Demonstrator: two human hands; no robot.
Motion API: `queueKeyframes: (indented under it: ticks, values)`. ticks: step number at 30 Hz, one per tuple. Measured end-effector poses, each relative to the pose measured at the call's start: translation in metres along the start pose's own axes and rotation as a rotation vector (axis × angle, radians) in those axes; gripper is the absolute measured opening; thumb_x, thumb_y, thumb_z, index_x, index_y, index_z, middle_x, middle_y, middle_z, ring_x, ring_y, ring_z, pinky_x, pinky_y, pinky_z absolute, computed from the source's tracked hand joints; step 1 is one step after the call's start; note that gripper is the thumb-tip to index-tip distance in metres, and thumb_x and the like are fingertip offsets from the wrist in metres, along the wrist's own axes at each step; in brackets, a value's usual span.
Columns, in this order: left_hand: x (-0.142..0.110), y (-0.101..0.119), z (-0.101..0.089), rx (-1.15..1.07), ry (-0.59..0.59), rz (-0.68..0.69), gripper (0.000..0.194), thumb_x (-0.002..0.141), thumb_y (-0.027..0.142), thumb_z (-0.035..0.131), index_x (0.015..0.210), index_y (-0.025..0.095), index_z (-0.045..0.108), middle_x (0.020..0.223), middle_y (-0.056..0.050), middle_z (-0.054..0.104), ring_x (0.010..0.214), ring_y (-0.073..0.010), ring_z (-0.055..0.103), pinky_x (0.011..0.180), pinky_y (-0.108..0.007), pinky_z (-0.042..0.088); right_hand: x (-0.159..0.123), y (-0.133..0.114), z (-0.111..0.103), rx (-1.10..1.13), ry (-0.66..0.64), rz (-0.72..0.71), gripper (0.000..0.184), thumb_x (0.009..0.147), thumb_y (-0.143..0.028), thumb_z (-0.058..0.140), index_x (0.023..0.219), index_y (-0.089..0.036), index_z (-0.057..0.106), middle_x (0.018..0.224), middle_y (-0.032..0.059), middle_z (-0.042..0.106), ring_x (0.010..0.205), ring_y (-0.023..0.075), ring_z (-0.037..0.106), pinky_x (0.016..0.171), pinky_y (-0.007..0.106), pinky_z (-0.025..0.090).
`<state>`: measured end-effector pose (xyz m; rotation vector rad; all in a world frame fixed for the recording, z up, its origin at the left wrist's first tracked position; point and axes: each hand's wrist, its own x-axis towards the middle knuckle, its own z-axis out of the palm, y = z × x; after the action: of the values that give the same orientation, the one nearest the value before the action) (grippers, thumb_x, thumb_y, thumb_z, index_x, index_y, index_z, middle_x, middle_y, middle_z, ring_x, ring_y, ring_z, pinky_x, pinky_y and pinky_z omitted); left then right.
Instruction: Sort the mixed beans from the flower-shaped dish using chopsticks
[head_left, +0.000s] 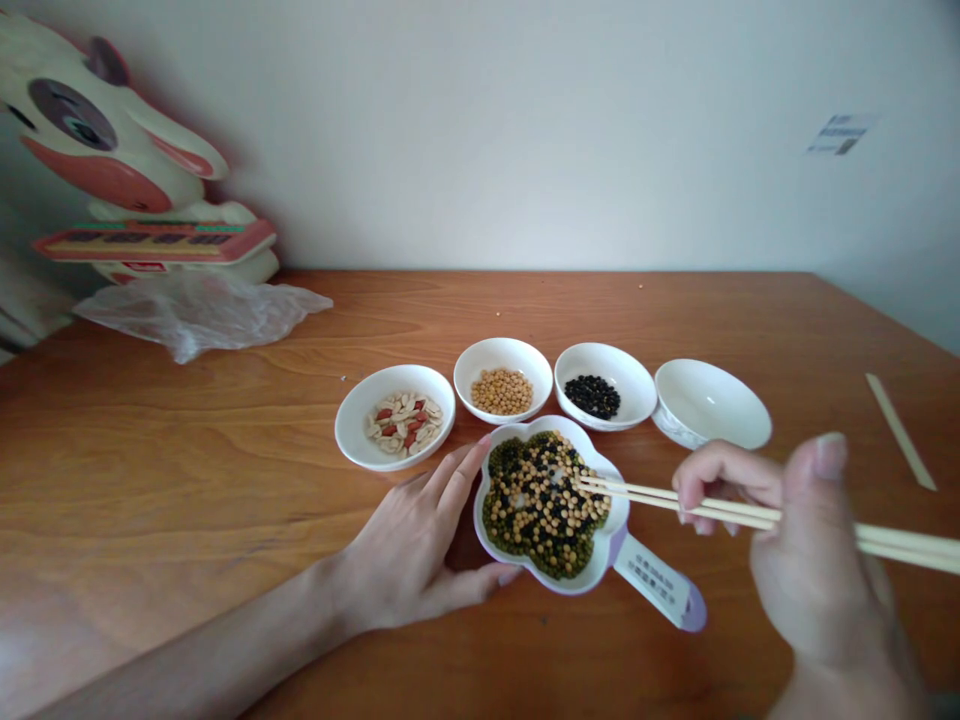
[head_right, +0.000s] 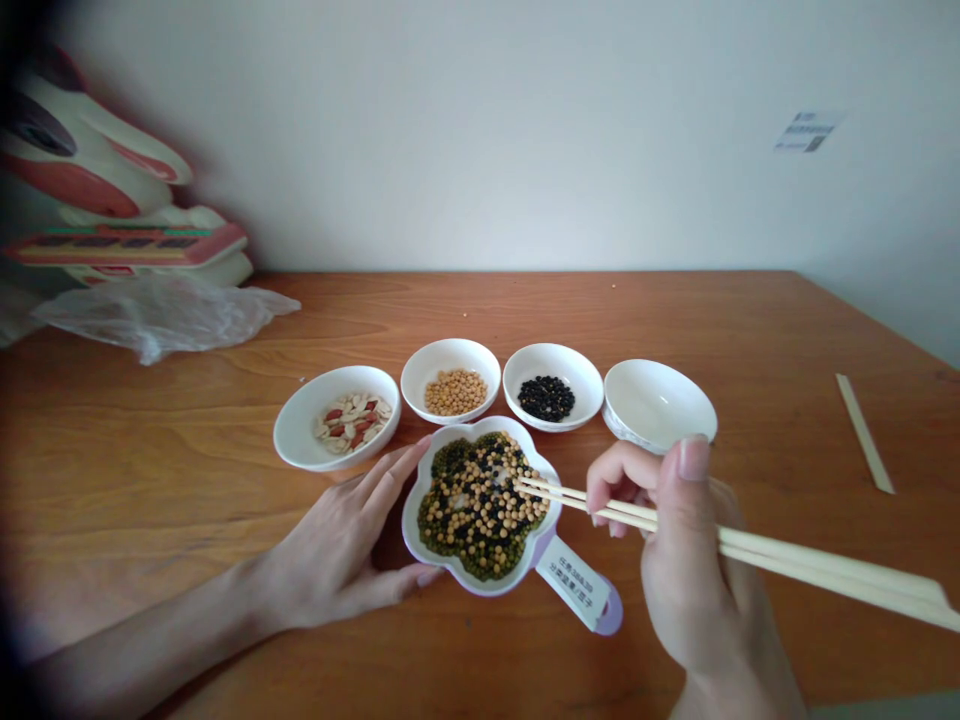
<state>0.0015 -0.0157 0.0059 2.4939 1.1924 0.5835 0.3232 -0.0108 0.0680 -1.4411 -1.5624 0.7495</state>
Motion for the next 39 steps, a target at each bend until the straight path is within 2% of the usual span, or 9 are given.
queueKeyframes:
  ticks: [4,7,11,16,22,29,31,35,39]
  values:
    - [0.002,0.000,0.000,-0.012,-0.001,0.003,0.113,0.097,0.061,0.073,0.176,0.020,0.004,0.165,-0.026,0.050,0.148,-0.0422,0.059,0.119,-0.059,0.057,-0.011,0.004,-0.014,-0.145,0.048,0.045,0.100,0.101,-0.081,-0.008,0.061,-0.025,0.064,0.056,0.0060,0.055,0.055,0.0206,0.053,0.052,0.037,0.039]
    - [0.002,0.000,0.001,0.001,0.003,0.002,0.113,0.097,0.061,0.073,0.176,0.020,0.003,0.165,-0.025,0.050,0.148,-0.0419,0.059,0.119,-0.058,0.057,-0.015,0.005,-0.016,-0.191,0.030,0.059,0.097,0.103,-0.079,-0.005,0.065,-0.025,0.065,0.058,0.0056,0.057,0.058,0.0206,0.055,0.055,0.036,0.040]
    - [-0.001,0.001,0.002,0.011,-0.002,-0.009,0.112,0.098,0.059,0.072,0.176,0.020,0.002,0.168,-0.024,0.047,0.150,-0.0405,0.057,0.121,-0.057,0.056,-0.009,0.006,-0.009,-0.176,-0.028,0.063,0.095,0.104,-0.079,-0.002,0.067,-0.025,0.066,0.061,0.0054,0.061,0.060,0.0200,0.056,0.057,0.036,0.040]
    - [-0.002,0.000,0.002,0.030,0.003,0.028,0.112,0.100,0.058,0.070,0.176,0.018,-0.002,0.175,-0.025,0.035,0.160,-0.0407,0.044,0.127,-0.057,0.050,0.001,0.005,0.005,-0.090,-0.052,0.017,0.092,0.108,-0.075,0.003,0.065,-0.024,0.066,0.059,0.0037,0.059,0.057,0.0179,0.054,0.057,0.035,0.039]
    - [-0.001,-0.001,0.003,0.051,0.003,0.051,0.111,0.101,0.058,0.069,0.176,0.017,-0.001,0.174,-0.025,0.038,0.159,-0.0415,0.046,0.126,-0.058,0.050,0.004,-0.001,0.017,-0.035,-0.120,-0.029,0.090,0.108,-0.075,0.005,0.069,-0.023,0.066,0.062,0.0035,0.060,0.061,0.0172,0.056,0.060,0.033,0.044]
    - [-0.003,-0.002,0.003,0.056,-0.017,0.047,0.113,0.100,0.059,0.069,0.176,0.017,-0.002,0.174,-0.026,0.037,0.159,-0.0427,0.046,0.126,-0.058,0.050,-0.021,-0.009,-0.012,-0.137,0.057,0.038,0.090,0.106,-0.080,0.007,0.063,-0.024,0.062,0.062,0.0062,0.061,0.059,0.0199,0.056,0.055,0.035,0.040]
    - [-0.002,-0.001,0.003,0.053,-0.011,0.052,0.113,0.100,0.058,0.070,0.176,0.017,-0.003,0.173,-0.027,0.038,0.158,-0.0434,0.047,0.125,-0.059,0.051,-0.021,-0.009,-0.016,-0.171,0.049,0.049,0.090,0.106,-0.079,0.005,0.062,-0.024,0.061,0.060,0.0058,0.059,0.057,0.0196,0.054,0.054,0.035,0.039]
    - [-0.001,0.000,0.003,0.051,-0.009,0.045,0.113,0.100,0.058,0.069,0.176,0.017,-0.004,0.172,-0.027,0.039,0.155,-0.0428,0.050,0.123,-0.057,0.053,-0.009,-0.007,-0.002,-0.157,-0.039,0.027,0.089,0.108,-0.077,0.006,0.061,-0.024,0.061,0.054,0.0034,0.054,0.053,0.0169,0.050,0.052,0.033,0.037]
    - [-0.001,0.000,0.002,0.051,-0.010,0.043,0.112,0.101,0.058,0.067,0.176,0.018,-0.005,0.172,-0.026,0.040,0.155,-0.0420,0.051,0.123,-0.056,0.054,0.002,-0.007,0.020,-0.061,-0.101,0.017,0.086,0.109,-0.076,0.012,0.069,-0.023,0.065,0.060,0.0026,0.060,0.058,0.0157,0.055,0.056,0.031,0.043]
